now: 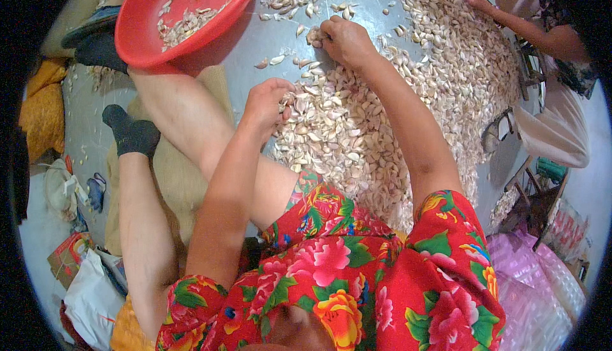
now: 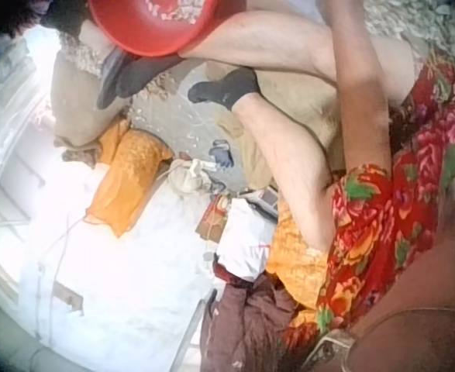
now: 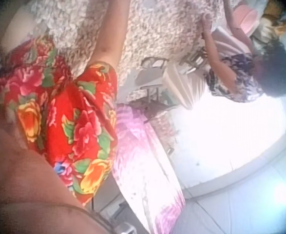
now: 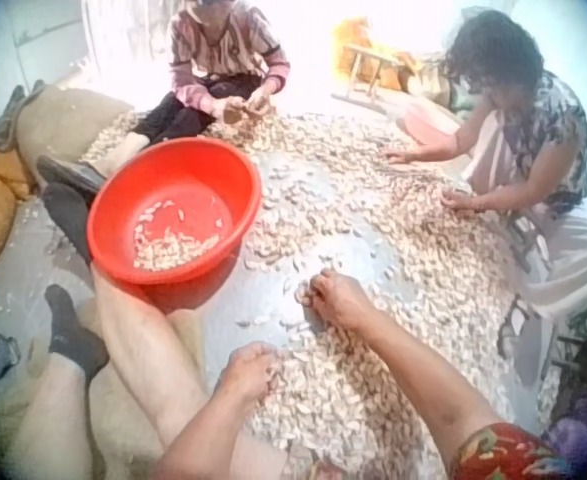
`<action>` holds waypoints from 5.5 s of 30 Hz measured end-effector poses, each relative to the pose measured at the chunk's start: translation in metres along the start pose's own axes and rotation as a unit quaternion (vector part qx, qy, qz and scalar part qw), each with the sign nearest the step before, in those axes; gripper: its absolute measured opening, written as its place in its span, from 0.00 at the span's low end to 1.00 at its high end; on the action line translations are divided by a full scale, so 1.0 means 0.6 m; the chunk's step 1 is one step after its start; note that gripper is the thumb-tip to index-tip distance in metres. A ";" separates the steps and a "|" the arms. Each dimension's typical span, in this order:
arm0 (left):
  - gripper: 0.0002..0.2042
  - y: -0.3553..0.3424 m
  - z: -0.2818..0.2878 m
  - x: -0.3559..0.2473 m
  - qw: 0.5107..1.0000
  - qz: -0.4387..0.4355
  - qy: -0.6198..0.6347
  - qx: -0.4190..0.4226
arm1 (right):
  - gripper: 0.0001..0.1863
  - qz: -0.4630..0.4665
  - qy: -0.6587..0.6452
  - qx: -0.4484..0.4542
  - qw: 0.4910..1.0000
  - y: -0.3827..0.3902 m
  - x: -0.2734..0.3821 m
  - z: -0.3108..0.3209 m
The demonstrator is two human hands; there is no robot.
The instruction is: The person is sitting on the floor and peeling garlic cloves by hand, placing the peeled cloves into a red plastic bowl.
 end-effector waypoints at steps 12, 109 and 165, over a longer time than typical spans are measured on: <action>0.08 0.080 0.006 0.012 0.978 -0.171 0.019 0.121 | 0.12 0.001 -0.246 -0.091 0.965 0.202 0.205 0.067; 0.07 0.189 -0.055 0.078 0.990 -0.133 0.021 0.036 | 0.18 -0.229 -0.709 0.024 0.667 0.324 0.189 0.071; 0.18 0.133 -0.048 0.043 0.960 0.005 0.276 0.041 | 0.09 -0.121 -0.022 -0.075 0.990 -0.111 -0.002 -0.015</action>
Point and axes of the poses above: each hand's wrist, its own y-axis away from the middle knuckle, its own z-axis out of the back of the hand, x = y × z, the point moved 2 cm from there along -y, towards the middle knuckle, and after that the axes turned 1 degree about -x, right-handed, at the moved point
